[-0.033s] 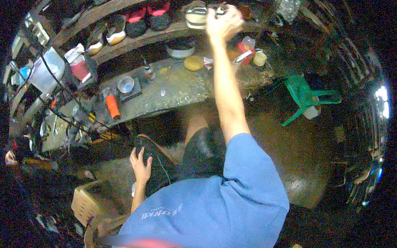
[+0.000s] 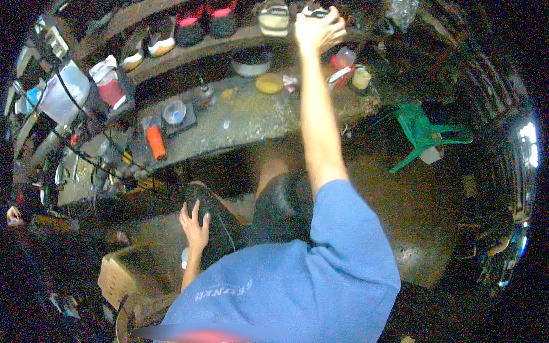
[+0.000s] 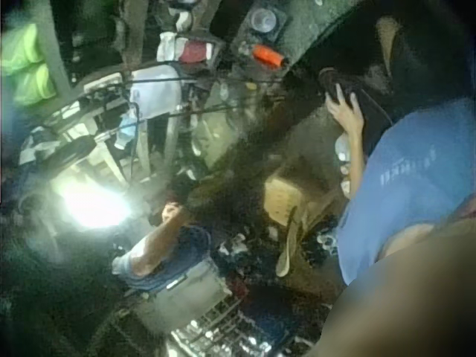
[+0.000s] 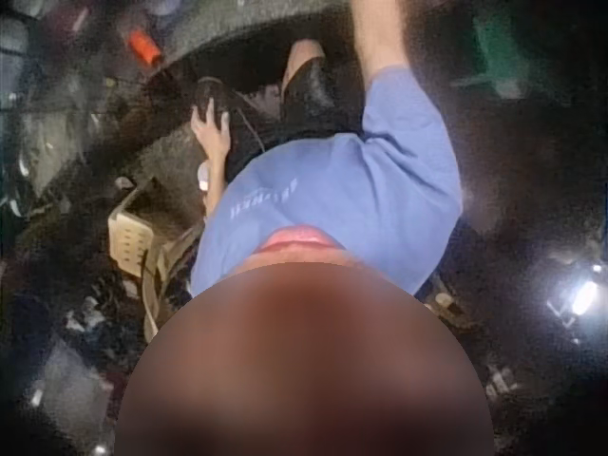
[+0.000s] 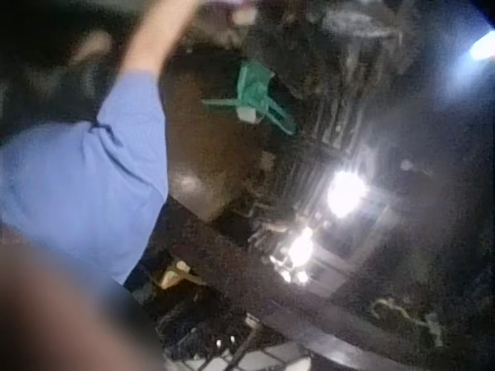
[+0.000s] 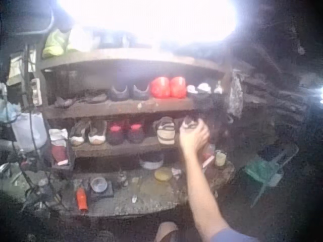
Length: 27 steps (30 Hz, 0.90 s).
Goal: The person applies glue to the sole of a sneaker using a small bottle, then presses the sole to the upper to bond them. The person repeatedly presses and adjusts the shoe to ensure adhesion.
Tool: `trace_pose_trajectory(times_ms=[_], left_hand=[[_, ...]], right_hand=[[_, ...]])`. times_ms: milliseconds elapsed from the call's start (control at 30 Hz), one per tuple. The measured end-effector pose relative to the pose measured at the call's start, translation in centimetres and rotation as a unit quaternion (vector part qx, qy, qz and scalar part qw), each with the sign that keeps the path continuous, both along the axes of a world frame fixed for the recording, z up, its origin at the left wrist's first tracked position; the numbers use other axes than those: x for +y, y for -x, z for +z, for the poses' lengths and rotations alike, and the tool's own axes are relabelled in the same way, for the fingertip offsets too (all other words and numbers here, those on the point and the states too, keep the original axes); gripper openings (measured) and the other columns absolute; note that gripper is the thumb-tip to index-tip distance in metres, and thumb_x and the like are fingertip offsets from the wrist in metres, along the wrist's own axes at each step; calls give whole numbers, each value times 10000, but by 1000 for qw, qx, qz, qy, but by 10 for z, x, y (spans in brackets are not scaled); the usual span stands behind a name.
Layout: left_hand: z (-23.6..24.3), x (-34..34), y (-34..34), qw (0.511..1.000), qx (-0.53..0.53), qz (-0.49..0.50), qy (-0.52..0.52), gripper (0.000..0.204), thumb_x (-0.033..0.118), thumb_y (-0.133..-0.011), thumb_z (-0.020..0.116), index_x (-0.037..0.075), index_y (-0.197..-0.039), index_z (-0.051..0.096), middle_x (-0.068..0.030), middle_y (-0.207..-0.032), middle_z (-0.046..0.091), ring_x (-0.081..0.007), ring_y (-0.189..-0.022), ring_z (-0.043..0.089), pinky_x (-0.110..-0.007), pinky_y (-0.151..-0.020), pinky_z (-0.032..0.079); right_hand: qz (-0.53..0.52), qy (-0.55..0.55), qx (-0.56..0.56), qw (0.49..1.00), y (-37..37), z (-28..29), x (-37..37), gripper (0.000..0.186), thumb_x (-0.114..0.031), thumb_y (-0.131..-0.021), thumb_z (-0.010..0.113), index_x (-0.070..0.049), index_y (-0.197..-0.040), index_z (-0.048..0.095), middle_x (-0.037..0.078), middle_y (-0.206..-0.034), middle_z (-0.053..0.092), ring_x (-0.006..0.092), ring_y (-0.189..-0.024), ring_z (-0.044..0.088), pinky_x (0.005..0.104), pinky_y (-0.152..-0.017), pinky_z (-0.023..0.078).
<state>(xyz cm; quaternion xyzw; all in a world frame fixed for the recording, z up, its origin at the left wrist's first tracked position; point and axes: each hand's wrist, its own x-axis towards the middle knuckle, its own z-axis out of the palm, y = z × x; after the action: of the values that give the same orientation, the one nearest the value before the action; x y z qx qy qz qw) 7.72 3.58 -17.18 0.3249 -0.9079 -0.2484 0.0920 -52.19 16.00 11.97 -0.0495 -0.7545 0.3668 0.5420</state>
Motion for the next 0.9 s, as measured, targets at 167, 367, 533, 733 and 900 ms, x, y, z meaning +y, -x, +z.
trace_pose_trajectory(times_ms=[167,367,533,733,900], left_hand=[[-4,3,10,989,38,46,-134,658,422,-1025,688,390,-1645,472,-319,-1754,211,-540,-1549,352,-577,-1235,371],[24,7,20,976,-155,99,-112,730,505,-1021,670,461,-1679,356,-355,-1475,500,-566,-1285,594,-601,-1076,507],[63,-15,33,996,-74,-31,-50,782,469,-1006,718,298,-1688,377,-332,-1531,498,-541,-1370,526,-585,-1134,463],[167,-9,114,913,274,-185,-238,700,352,-1097,590,63,-1693,362,-224,-1689,424,-371,-1540,439,-453,-1246,380],[204,6,148,540,501,-109,-668,789,614,-1095,489,105,-1682,350,-127,-1672,468,-283,-1515,477,-497,-1221,424]], right_hand=[[183,5,-183,966,22,-7,52,1047,-571,-604,993,-170,-1477,578,234,-1351,727,403,-1249,702,493,-1087,537],[390,298,-43,870,-71,-12,121,531,-110,-800,905,5,-1263,672,161,-1201,774,290,-1030,774,424,-771,684],[541,490,-133,670,-210,-77,182,463,-186,-952,689,-55,-1390,622,145,-1352,681,361,-1253,679,649,-969,644],[617,382,-143,673,-329,-135,144,832,-172,-796,840,3,-1526,483,166,-1403,630,334,-1303,640,488,-1153,510],[619,7,-29,785,-385,-162,91,923,-209,-694,992,-62,-1448,480,232,-1459,554,409,-1328,591,515,-1139,486]])
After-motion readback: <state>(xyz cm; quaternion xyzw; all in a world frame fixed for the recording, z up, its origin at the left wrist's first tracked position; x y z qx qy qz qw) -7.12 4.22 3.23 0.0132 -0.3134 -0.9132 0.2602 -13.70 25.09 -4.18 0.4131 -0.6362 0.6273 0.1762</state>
